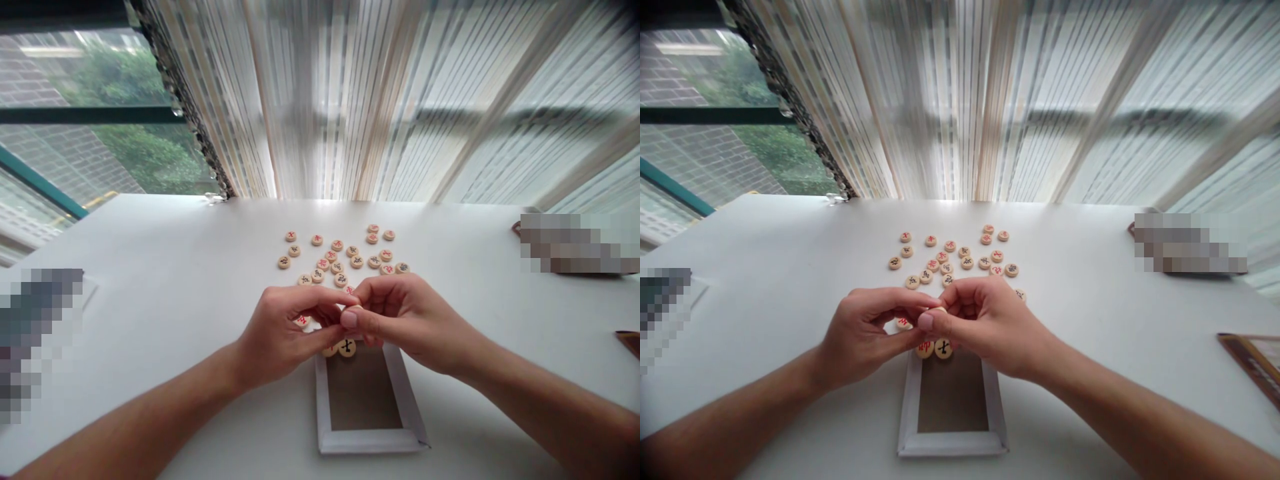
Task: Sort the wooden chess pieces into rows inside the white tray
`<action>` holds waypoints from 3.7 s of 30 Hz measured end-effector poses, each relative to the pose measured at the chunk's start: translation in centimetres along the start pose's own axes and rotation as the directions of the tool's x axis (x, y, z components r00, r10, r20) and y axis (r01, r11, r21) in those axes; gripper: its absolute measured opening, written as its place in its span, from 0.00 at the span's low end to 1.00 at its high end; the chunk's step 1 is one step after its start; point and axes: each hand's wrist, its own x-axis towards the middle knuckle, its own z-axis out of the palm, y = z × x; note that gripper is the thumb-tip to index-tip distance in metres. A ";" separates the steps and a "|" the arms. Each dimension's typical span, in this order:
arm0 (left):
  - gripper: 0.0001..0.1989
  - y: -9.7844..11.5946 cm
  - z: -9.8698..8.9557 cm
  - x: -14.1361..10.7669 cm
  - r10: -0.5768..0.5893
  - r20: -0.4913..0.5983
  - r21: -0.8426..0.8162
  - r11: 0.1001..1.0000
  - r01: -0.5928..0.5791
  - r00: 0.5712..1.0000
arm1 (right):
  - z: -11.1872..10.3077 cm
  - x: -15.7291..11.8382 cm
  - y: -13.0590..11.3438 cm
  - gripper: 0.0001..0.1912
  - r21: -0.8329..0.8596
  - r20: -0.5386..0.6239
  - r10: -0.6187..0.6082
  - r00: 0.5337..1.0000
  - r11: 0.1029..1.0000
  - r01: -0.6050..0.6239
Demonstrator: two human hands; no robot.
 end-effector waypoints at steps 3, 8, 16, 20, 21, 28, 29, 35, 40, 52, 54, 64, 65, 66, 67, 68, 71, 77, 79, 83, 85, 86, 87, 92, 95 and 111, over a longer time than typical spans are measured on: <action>0.15 0.1 0.0 0.1 -0.016 0.010 -0.072 0.997 0.017 1.000 | 0.0 0.0 -0.2 0.19 -0.007 0.007 -0.023 1.000 1.000 0.023; 0.19 0.1 -0.1 0.2 -0.101 -0.003 -0.206 0.974 0.098 0.995 | -0.2 0.1 0.0 0.16 0.109 0.055 -0.063 0.997 0.992 0.057; 0.19 -0.1 -0.2 0.1 -0.154 -0.035 -0.247 0.959 0.141 0.987 | -0.2 0.0 0.0 0.12 0.183 0.046 -0.024 0.999 0.983 0.015; 0.20 0.0 0.0 0.1 -0.109 -0.031 -0.236 0.967 0.099 0.994 | 0.0 0.0 0.0 0.12 0.173 0.050 -0.041 0.998 0.984 0.031; 0.20 0.0 0.0 0.1 -0.098 -0.033 -0.224 0.971 0.088 0.995 | 0.1 0.0 0.0 0.12 0.166 0.048 -0.042 0.998 0.986 0.034; 0.18 0.0 0.0 0.2 -0.053 -0.052 -0.140 0.989 0.045 0.997 | 0.2 0.0 0.3 0.13 0.177 0.035 -0.036 0.999 0.984 0.029; 0.18 0.0 0.0 0.2 -0.051 -0.055 -0.128 0.991 0.044 0.997 | 0.2 0.0 0.3 0.14 0.187 0.035 -0.031 0.999 0.982 0.024; 0.15 -0.1 -0.2 -0.1 -0.077 -0.067 -0.036 0.997 0.075 0.995 | 0.4 0.1 0.2 0.18 0.239 0.038 0.042 0.998 0.970 -0.050; 0.18 -0.2 -0.2 0.0 -0.108 -0.059 -0.106 0.989 0.101 0.992 | 0.0 0.1 0.2 0.18 0.263 0.082 0.041 0.996 0.963 -0.062; 0.15 -0.2 -0.3 0.1 -0.138 -0.043 -0.110 0.985 0.133 0.989 | -1.0 0.1 0.0 0.15 0.138 0.050 -0.002 0.999 0.990 -0.005; 0.10 -0.4 -0.4 0.2 -0.066 -0.094 -0.016 0.998 0.065 0.993 | -1.0 0.0 0.0 0.14 0.057 0.020 -0.049 0.999 0.997 0.048; 0.07 -0.7 -1.2 0.4 0.403 0.016 0.499 0.790 -0.357 0.915 | -1.5 -0.5 -1.0 0.11 -0.367 0.100 -0.220 0.970 0.898 0.241; 0.07 -0.7 -1.2 0.3 0.411 0.035 0.507 0.779 -0.370 0.911 | -1.5 -0.5 -1.0 0.10 -0.400 0.111 -0.229 0.967 0.881 0.254; 0.07 -0.7 -1.3 0.2 0.413 0.056 0.508 0.772 -0.382 0.909 | -1.6 -0.5 -1.0 0.09 -0.431 0.118 -0.236 0.965 0.863 0.264; 0.06 -0.7 -1.3 0.0 0.415 0.075 0.507 0.767 -0.393 0.907 | -1.6 -0.5 -1.0 0.09 -0.463 0.123 -0.242 0.963 0.844 0.271; 0.06 -0.8 -1.3 -0.1 0.414 0.091 0.505 0.764 -0.401 0.906 | -1.6 -0.6 -1.1 0.08 -0.498 0.126 -0.246 0.961 0.822 0.276; 0.05 -1.0 -1.2 -0.3 0.407 0.129 0.496 0.763 -0.414 0.904 | -1.5 -0.7 -1.3 0.06 -0.625 0.138 -0.250 0.958 0.729 0.280; 0.08 -1.2 -1.1 -0.1 0.358 0.196 0.490 0.771 -0.408 0.913 | -1.2 -1.0 -1.9 0.03 -0.756 0.181 -0.222 0.958 0.592 0.280; 0.13 -1.2 -1.2 0.0 0.367 0.174 0.492 0.771 -0.404 0.914 | -1.2 -0.9 -1.8 0.03 -0.773 0.182 -0.219 0.959 0.570 0.277; 0.17 -1.3 -1.4 0.3 0.369 0.094 0.525 0.771 -0.361 0.925 | -1.2 -0.9 -1.5 0.03 -0.804 0.225 -0.232 0.946 0.504 0.315; 0.17 -1.4 -1.4 0.3 0.355 0.067 0.537 0.775 -0.334 0.932 | -1.2 -0.9 -1.2 0.04 -0.813 0.261 -0.223 0.939 0.474 0.339; 0.17 -1.4 -1.5 0.3 0.349 0.059 0.539 0.777 -0.324 0.935 | -1.1 -0.9 -1.1 0.04 -0.816 0.276 -0.217 0.936 0.462 0.347; 0.16 -1.5 -1.5 0.3 0.346 0.054 0.540 0.779 -0.319 0.937 | -1.1 -0.8 -0.9 0.04 -0.820 0.289 -0.211 0.934 0.448 0.355; 0.16 -1.7 -1.5 0.3 0.349 0.057 0.531 0.783 -0.325 0.935 | -1.0 -0.7 -0.2 0.03 -0.840 0.335 -0.170 0.927 0.392 0.376; 0.15 -1.7 -1.5 0.2 0.343 0.060 0.536 0.781 -0.320 0.938 | -0.9 -0.6 0.0 0.03 -0.847 0.343 -0.161 0.925 0.372 0.379; 0.14 -1.8 -1.5 0.3 0.353 0.069 0.539 0.774 -0.333 0.933 | -0.7 -0.7 0.4 0.05 -0.871 0.336 -0.140 0.931 0.331 0.364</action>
